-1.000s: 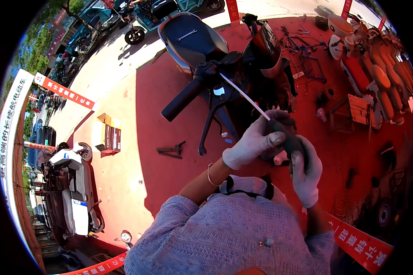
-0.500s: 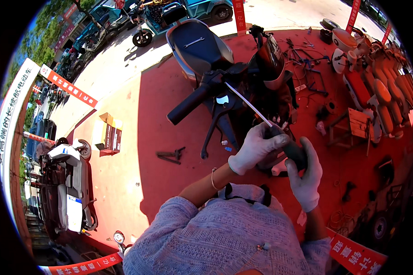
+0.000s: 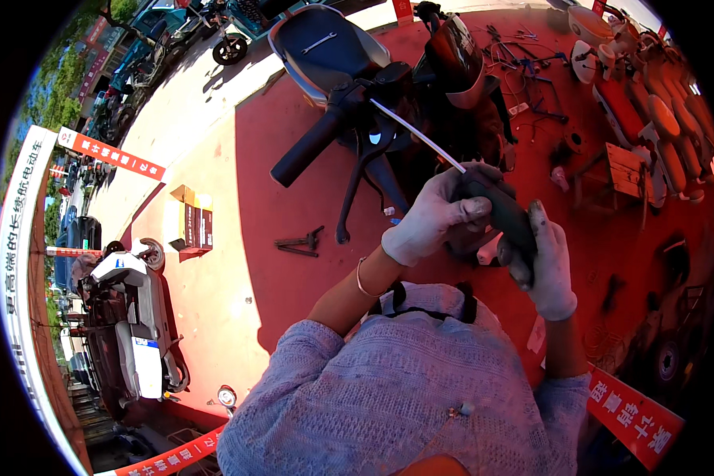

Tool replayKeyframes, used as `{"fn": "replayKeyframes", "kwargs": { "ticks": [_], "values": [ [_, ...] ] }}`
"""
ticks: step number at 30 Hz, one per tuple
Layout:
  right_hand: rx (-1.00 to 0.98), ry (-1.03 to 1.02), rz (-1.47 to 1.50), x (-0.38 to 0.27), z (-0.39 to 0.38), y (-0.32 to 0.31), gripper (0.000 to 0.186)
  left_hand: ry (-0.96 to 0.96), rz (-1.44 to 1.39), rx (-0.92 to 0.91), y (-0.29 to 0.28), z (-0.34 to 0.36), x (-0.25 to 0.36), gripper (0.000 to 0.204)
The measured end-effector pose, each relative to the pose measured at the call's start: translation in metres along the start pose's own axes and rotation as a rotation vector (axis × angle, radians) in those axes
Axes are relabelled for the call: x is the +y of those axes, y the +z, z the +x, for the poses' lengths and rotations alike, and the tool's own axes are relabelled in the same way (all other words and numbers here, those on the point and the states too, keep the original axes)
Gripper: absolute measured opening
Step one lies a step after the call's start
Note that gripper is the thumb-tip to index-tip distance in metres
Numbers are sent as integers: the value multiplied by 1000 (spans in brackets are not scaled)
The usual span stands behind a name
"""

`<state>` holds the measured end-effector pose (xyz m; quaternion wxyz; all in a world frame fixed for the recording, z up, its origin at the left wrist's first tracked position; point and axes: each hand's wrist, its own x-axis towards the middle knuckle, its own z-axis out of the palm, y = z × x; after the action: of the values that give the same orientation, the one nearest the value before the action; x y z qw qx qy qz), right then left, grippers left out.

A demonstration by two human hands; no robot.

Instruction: The person uses a screwdriver to tighten screws on the handlebar assembly of a scooter. They manipulate the handlebar grip and brake lever while working on the vehicle's controls.

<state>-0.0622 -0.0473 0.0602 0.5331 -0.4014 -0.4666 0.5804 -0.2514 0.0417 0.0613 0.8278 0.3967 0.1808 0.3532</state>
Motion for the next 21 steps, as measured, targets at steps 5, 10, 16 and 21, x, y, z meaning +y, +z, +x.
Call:
{"fn": "replayKeyframes", "kwargs": {
  "ticks": [5, 10, 16, 21],
  "values": [
    [384, -487, -785, 11, 10, 23, 38, -26, 211, 165, -4, 5, -6, 58],
    [151, 269, 69, -19, -4, 22, 39, -7, 298, 79, -5, 3, 1, 59],
    [263, -244, -522, 14, -7, 29, 40, -10, 136, 66, 5, 0, 0, 58],
    [222, -68, -330, -12, 4, 17, 40, 22, 276, 183, -7, 7, -11, 43]
  ]
}}
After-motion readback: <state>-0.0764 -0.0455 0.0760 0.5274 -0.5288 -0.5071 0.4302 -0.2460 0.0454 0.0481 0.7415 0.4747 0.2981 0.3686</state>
